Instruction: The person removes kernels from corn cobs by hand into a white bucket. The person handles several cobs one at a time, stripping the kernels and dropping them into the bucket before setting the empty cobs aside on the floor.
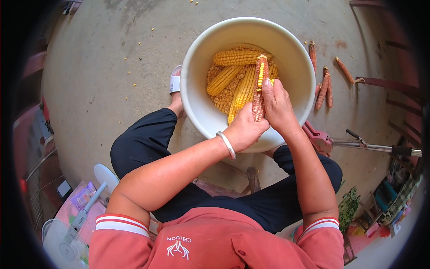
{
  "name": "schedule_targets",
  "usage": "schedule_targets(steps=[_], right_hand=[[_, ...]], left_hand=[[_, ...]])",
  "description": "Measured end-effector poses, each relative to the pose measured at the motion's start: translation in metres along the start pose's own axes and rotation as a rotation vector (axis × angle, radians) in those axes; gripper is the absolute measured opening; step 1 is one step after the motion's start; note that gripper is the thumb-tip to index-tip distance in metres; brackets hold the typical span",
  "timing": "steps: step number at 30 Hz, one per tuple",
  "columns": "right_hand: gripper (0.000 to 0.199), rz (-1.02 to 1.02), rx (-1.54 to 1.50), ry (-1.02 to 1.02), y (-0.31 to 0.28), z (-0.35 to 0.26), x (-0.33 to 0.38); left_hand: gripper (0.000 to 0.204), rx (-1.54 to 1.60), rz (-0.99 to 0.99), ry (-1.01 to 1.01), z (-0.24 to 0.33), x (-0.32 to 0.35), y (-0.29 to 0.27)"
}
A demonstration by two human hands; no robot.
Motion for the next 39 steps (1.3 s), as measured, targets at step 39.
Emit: schedule_targets(steps=[39], right_hand=[[0.045, 0.102, 0.372, 0.044, -0.014, 0.005, -0.017]], left_hand=[[0.031, -0.710, 0.154, 0.125, -0.032, 0.024, 0.004]])
Point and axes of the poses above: each hand's wrist, its own x-axis away from the middle knuckle, its own y-axis out of the palm, z = x × y, the point moved 2 cm from there along -x, towards the middle knuckle, and after that the axes turned 3 degrees about -x, right-handed, at the moved point
